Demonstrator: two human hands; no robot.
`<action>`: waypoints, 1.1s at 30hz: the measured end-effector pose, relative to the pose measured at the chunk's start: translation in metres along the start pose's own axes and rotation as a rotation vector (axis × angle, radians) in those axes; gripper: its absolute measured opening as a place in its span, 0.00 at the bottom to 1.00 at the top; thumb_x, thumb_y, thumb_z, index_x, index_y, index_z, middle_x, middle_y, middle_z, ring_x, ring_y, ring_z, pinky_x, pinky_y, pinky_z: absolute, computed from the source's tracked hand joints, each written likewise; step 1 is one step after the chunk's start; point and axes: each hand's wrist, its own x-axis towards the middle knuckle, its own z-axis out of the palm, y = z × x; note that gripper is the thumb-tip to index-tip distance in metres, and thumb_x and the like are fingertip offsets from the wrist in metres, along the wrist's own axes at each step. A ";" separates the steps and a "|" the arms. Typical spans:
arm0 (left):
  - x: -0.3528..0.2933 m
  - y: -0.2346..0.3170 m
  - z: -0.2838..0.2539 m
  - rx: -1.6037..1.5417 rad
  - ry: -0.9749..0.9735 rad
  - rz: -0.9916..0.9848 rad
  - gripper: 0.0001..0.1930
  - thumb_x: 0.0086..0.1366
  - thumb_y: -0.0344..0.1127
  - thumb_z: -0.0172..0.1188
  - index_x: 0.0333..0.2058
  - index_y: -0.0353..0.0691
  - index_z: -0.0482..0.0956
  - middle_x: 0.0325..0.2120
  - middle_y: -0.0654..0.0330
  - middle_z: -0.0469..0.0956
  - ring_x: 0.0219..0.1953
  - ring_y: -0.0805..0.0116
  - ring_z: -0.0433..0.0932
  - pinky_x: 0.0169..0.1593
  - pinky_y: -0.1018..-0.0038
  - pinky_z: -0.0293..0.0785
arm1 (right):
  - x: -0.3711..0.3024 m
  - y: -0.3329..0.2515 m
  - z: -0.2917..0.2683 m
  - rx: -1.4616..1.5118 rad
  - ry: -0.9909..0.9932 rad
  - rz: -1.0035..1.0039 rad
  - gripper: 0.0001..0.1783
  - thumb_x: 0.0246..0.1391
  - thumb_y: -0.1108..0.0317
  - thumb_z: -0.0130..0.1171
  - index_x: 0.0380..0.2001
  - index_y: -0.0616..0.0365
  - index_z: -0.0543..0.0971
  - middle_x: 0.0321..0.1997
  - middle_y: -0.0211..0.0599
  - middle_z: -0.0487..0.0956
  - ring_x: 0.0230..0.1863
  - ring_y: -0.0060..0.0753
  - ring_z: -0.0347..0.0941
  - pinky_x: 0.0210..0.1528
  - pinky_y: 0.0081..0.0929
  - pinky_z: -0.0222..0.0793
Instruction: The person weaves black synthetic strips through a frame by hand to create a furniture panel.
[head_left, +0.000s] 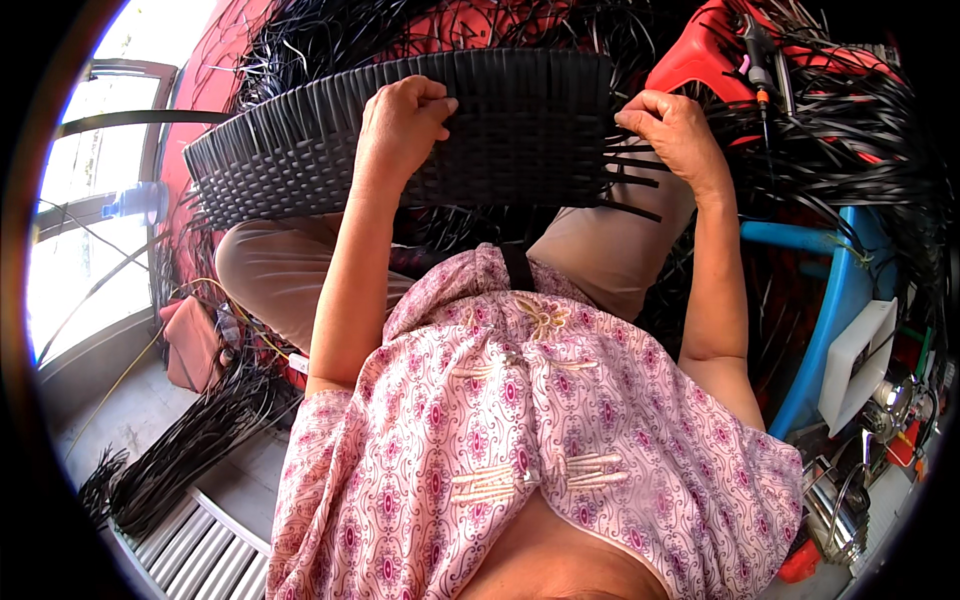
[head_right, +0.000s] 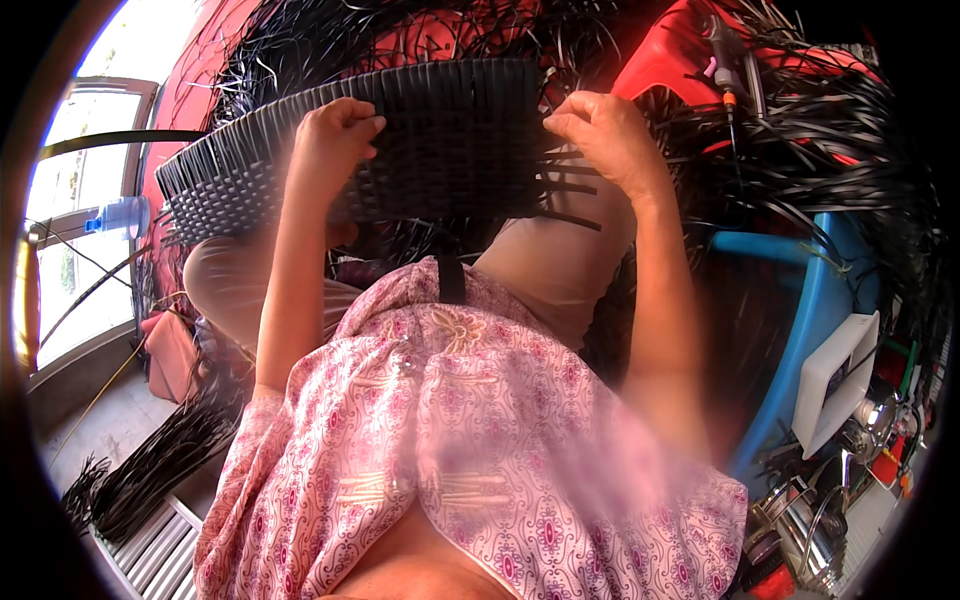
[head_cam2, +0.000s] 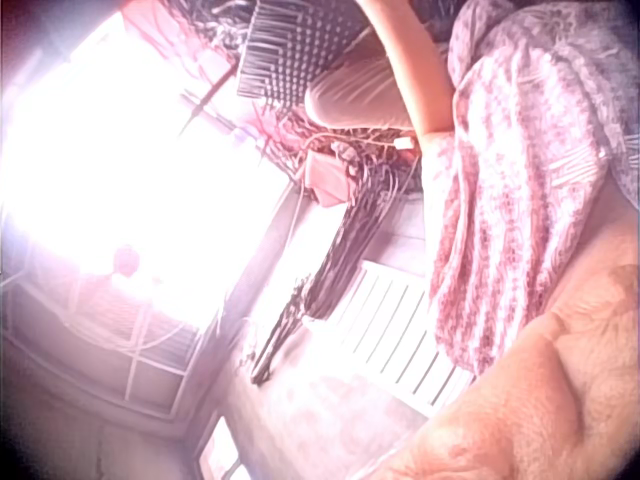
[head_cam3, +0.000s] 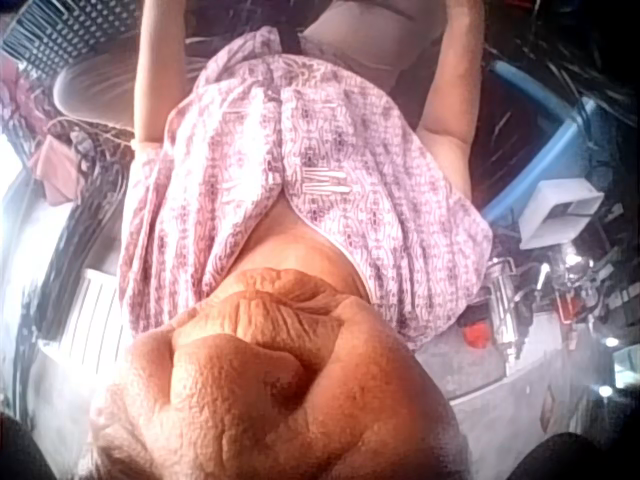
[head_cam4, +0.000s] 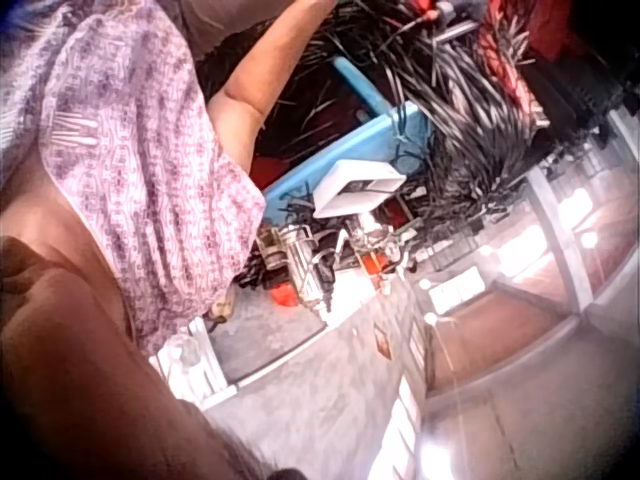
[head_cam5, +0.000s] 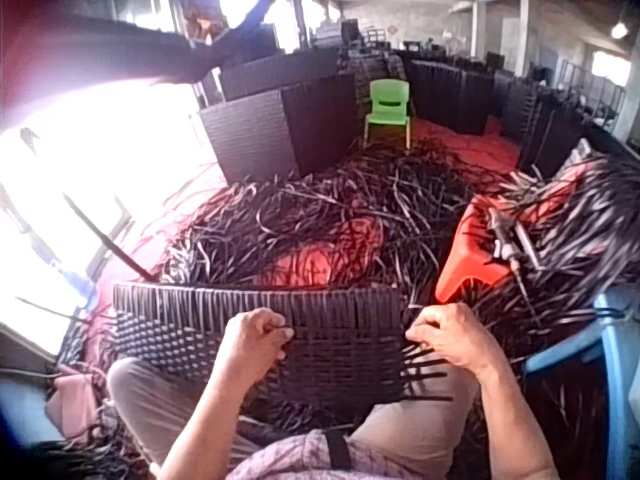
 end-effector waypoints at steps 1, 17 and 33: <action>0.001 -0.001 0.000 -0.015 -0.007 -0.012 0.15 0.60 0.37 0.63 0.40 0.31 0.82 0.29 0.53 0.84 0.26 0.70 0.84 0.36 0.74 0.77 | 0.000 0.000 0.001 -0.009 0.005 -0.005 0.10 0.54 0.65 0.65 0.31 0.63 0.82 0.23 0.31 0.80 0.27 0.18 0.73 0.34 0.22 0.69; 0.000 -0.005 -0.014 0.010 0.084 -0.018 0.12 0.61 0.35 0.59 0.37 0.33 0.83 0.26 0.55 0.83 0.29 0.69 0.85 0.38 0.74 0.77 | -0.003 -0.012 0.014 -0.132 0.055 -0.077 0.14 0.53 0.58 0.66 0.31 0.60 0.83 0.26 0.37 0.81 0.30 0.34 0.77 0.36 0.29 0.71; -0.062 -0.001 -0.100 -0.009 0.233 0.176 0.07 0.64 0.30 0.56 0.37 0.34 0.78 0.30 0.56 0.80 0.26 0.69 0.81 0.32 0.74 0.76 | 0.064 -0.139 0.128 0.245 -0.072 -0.675 0.18 0.59 0.59 0.64 0.46 0.60 0.81 0.43 0.37 0.84 0.43 0.28 0.81 0.47 0.23 0.75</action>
